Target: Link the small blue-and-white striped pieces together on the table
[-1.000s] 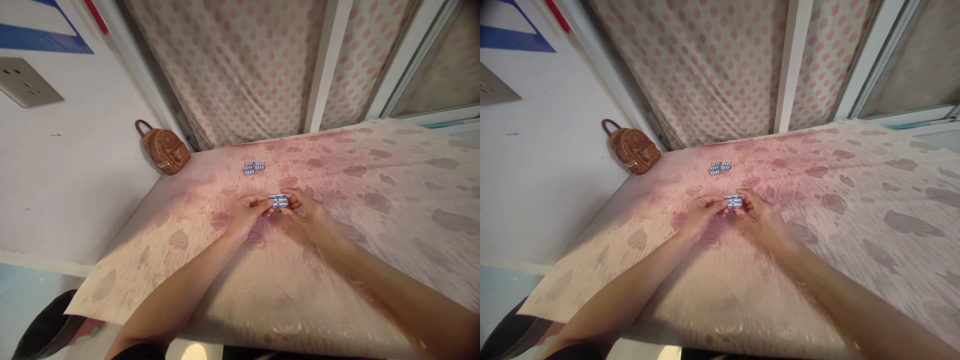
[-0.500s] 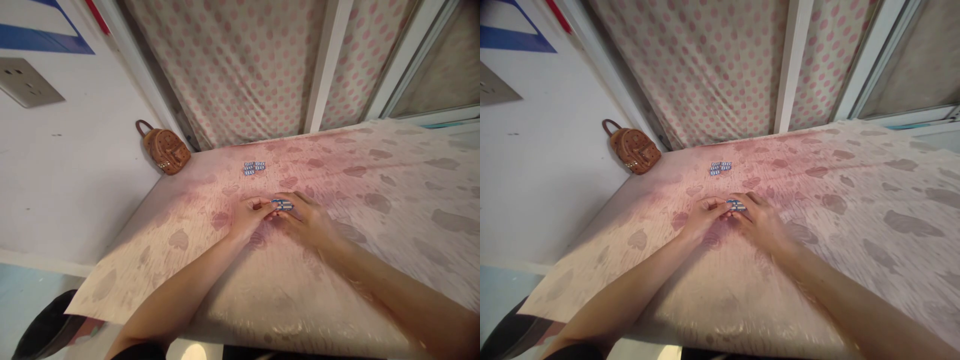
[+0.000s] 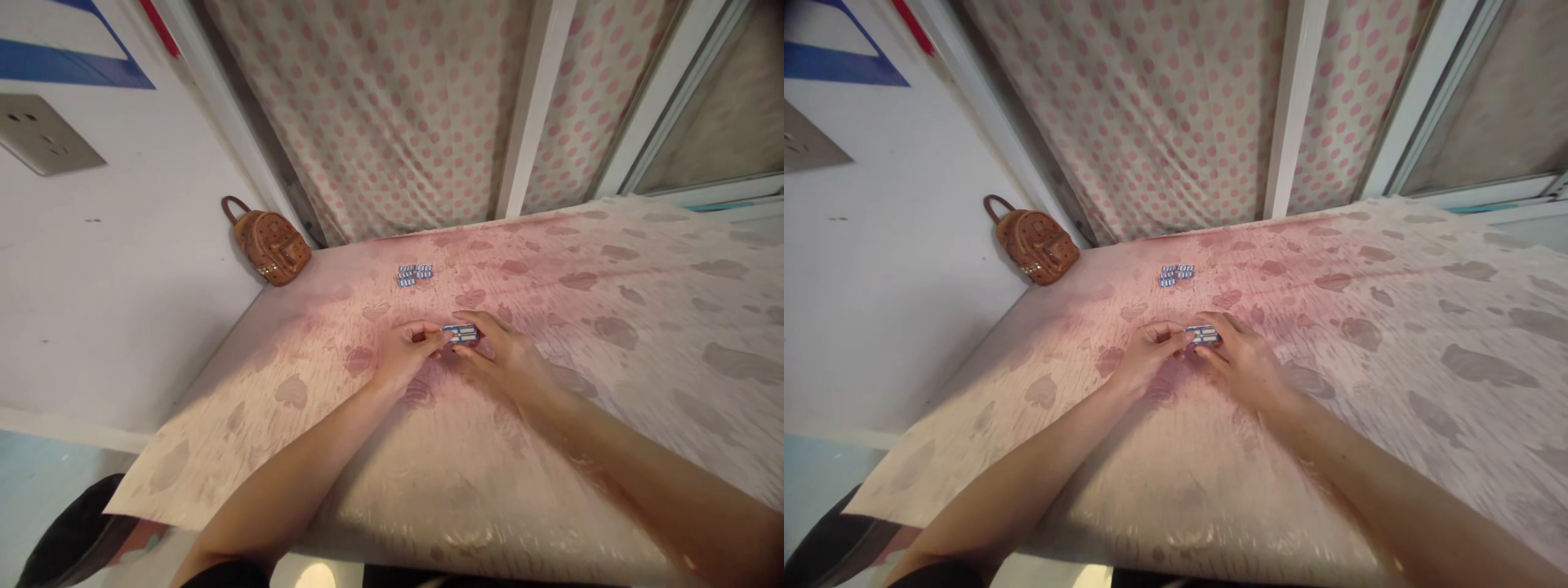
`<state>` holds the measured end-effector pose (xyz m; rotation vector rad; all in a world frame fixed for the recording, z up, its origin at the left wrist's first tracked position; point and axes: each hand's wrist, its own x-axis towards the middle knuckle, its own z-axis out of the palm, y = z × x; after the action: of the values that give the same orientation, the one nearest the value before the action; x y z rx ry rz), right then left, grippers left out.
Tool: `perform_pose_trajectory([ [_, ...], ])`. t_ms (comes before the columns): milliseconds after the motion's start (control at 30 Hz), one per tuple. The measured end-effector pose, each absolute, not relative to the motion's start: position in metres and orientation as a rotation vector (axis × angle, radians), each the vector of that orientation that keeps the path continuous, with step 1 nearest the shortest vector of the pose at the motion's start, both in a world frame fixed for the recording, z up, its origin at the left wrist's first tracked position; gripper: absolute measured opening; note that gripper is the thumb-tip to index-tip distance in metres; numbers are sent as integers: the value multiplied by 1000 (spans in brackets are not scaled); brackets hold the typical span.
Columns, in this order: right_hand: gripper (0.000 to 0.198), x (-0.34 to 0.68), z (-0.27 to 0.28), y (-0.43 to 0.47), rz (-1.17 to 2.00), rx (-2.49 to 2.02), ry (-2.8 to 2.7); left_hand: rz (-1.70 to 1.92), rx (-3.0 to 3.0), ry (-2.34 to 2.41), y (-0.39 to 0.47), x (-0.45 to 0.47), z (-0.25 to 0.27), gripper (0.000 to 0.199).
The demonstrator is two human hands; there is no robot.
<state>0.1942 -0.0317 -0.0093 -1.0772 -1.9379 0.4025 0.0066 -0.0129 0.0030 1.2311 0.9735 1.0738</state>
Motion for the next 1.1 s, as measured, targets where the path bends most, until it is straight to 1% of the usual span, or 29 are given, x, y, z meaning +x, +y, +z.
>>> perform_pose_trajectory([
  [100, 37, 196, -12, -30, 402, -1115, -1884, 1088, 1172, 995, -11, 6, 1, 32],
  [267, 24, 195, -14, -30, 405, -1127, -1847, 1073, 1093, 986, -9, 5, -4, 38],
  [367, 23, 194, -12, -30, 430, -1131, -1825, 1062, 1091, 977, -8, 5, -4, 39],
  [467, 25, 193, -10, -32, 546, -1150, -1753, 1082, 1123, 971, -9, 6, -3, 36],
  [567, 20, 193, -12, -32, 748, -1149, -1641, 1108, 1189, 973, -11, 6, -2, 33],
  [700, 24, 196, -17, -28, 934, -1118, -1579, 1099, 1278, 998, -11, 6, -1, 30],
  [933, 24, 194, -14, -27, 1000, -1085, -1534, 1075, 1389, 1013, -8, 2, -3, 24],
  [1100, 22, 191, -8, -30, 979, -1125, -1428, 1137, 1513, 1185, 33, -11, -6, 18],
])
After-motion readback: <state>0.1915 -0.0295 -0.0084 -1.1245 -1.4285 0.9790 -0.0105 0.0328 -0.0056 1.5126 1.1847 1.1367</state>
